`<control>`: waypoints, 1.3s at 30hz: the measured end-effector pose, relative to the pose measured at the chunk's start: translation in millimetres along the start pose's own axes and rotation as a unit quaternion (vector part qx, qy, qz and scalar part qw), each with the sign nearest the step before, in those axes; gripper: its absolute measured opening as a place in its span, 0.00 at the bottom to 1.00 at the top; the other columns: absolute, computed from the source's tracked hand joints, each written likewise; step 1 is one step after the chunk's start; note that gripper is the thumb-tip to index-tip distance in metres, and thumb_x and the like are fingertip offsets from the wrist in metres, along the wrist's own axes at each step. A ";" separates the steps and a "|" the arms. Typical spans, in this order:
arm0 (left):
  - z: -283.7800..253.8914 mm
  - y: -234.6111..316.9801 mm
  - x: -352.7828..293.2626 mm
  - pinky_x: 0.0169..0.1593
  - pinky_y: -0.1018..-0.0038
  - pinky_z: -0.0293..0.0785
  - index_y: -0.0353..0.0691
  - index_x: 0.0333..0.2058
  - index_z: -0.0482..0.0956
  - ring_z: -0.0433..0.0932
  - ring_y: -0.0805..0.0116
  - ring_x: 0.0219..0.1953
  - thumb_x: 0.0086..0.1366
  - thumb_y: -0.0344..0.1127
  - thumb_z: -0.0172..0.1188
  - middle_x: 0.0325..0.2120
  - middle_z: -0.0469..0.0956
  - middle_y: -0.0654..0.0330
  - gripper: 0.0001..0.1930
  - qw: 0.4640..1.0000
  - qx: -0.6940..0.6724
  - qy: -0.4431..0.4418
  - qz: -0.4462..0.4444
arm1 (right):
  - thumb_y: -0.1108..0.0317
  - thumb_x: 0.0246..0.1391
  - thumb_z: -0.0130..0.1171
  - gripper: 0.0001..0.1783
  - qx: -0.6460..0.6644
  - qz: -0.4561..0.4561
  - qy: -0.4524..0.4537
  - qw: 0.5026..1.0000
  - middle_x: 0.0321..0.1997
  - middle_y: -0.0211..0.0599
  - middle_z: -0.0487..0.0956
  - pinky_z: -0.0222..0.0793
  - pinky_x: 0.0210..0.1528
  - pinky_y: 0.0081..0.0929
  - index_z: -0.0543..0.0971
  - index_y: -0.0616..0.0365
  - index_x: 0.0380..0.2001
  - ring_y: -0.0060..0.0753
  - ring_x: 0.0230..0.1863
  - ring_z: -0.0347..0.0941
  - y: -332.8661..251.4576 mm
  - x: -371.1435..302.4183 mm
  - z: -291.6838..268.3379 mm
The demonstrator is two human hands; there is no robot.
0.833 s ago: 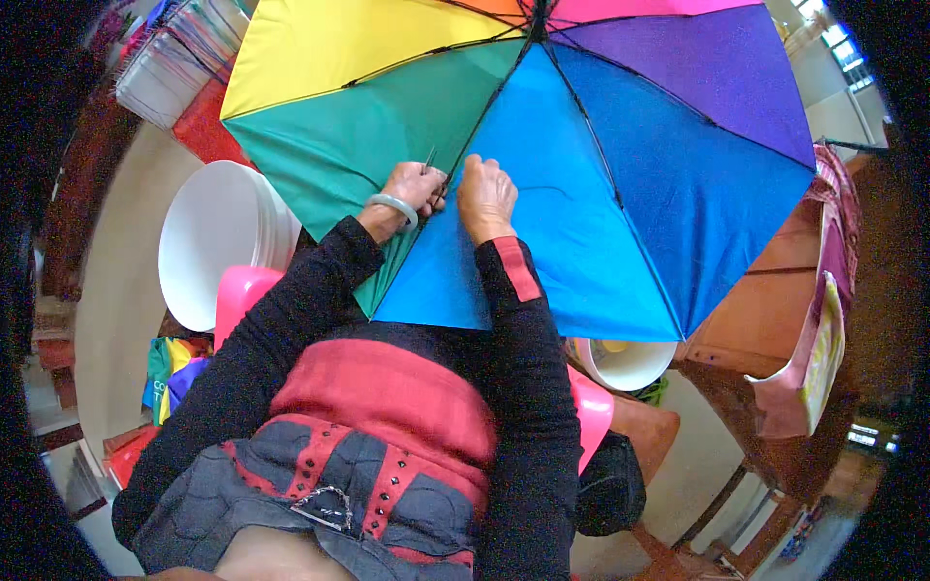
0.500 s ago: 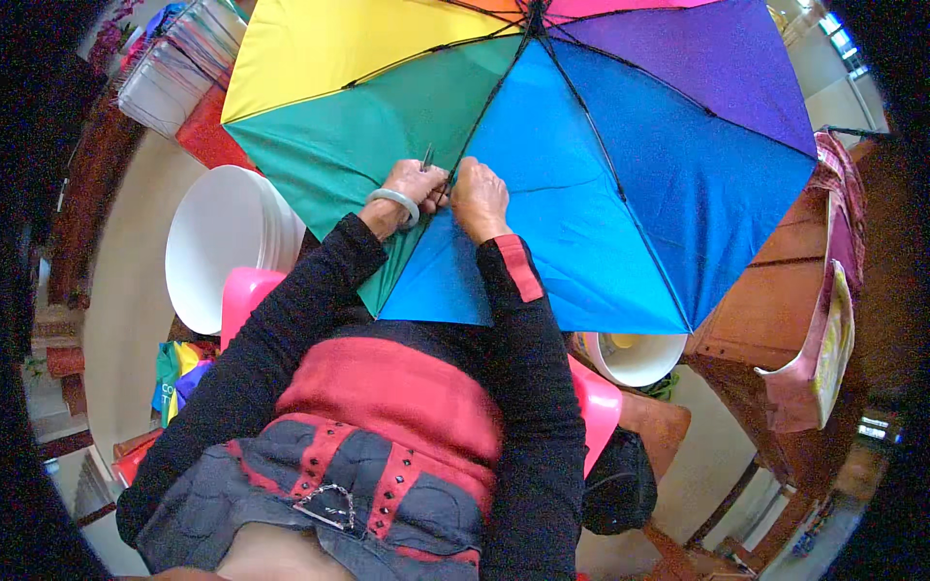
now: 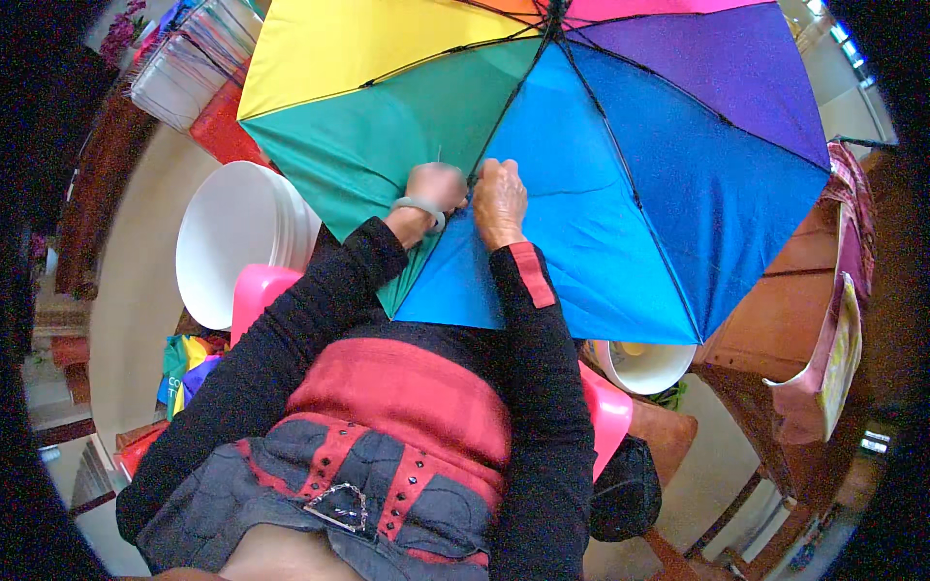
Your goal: Repairing the canopy of a rainbow-colored umbrella by sewing it to the frame with a needle and thread.
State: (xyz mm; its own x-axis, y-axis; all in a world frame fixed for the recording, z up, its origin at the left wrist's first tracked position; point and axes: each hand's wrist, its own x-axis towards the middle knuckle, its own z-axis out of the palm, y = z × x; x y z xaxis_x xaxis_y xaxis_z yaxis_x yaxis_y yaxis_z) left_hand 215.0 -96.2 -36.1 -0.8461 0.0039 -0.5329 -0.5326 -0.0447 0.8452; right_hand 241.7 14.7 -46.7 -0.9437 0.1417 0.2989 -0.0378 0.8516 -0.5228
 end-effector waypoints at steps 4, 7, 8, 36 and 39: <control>-2.7 -0.5 -8.5 0.13 0.78 0.66 0.29 0.25 0.68 0.73 0.66 0.14 0.56 0.34 0.49 0.19 0.74 0.50 0.11 0.999 -0.030 0.027 0.018 | 0.72 0.42 0.49 0.06 0.023 -0.039 0.044 0.998 0.19 0.45 0.74 0.66 0.29 0.39 0.75 0.59 0.21 0.44 0.25 0.71 15.8 -0.7 0.1; -6.6 -0.3 -7.6 0.13 0.78 0.67 0.28 0.26 0.67 0.74 0.65 0.15 0.56 0.34 0.48 0.21 0.74 0.49 0.11 0.999 -0.025 0.003 0.025 | 0.72 0.41 0.48 0.07 0.061 -0.018 0.010 0.998 0.17 0.44 0.74 0.67 0.26 0.37 0.76 0.60 0.21 0.41 0.21 0.72 22.9 1.4 1.5; -8.7 0.0 -7.0 0.14 0.78 0.67 0.27 0.26 0.67 0.74 0.65 0.16 0.56 0.34 0.48 0.21 0.75 0.48 0.12 0.999 -0.025 -0.007 0.028 | 0.73 0.40 0.48 0.07 0.081 -0.010 -0.009 0.997 0.16 0.44 0.74 0.68 0.25 0.35 0.77 0.61 0.22 0.39 0.20 0.72 21.5 1.9 0.3; -1.9 3.9 -11.0 0.14 0.82 0.64 0.34 0.21 0.71 0.72 0.73 0.15 0.56 0.35 0.52 0.16 0.72 0.60 0.10 0.999 0.038 -0.035 0.011 | 0.71 0.43 0.50 0.03 -0.132 -0.084 0.001 0.988 0.25 0.45 0.72 0.67 0.23 0.39 0.73 0.56 0.21 0.46 0.22 0.71 11.4 14.7 -35.7; -3.7 3.2 -7.4 0.13 0.82 0.64 0.34 0.22 0.70 0.72 0.74 0.14 0.57 0.37 0.52 0.16 0.72 0.59 0.11 0.999 0.019 -0.039 0.006 | 0.66 0.51 0.47 0.06 0.409 0.149 -0.037 0.899 0.26 0.37 0.72 0.69 0.25 0.22 0.72 0.57 0.26 0.29 0.29 0.72 37.9 46.2 -134.3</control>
State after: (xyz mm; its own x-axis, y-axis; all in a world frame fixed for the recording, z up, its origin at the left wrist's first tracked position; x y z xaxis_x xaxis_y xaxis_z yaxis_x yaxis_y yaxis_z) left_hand 219.6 -100.1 -29.7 -0.8508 0.0821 -0.5190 -0.5212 -0.0064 0.8534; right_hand 240.8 121.3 54.5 -0.9702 0.2421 0.0099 0.0198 0.1199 -0.9926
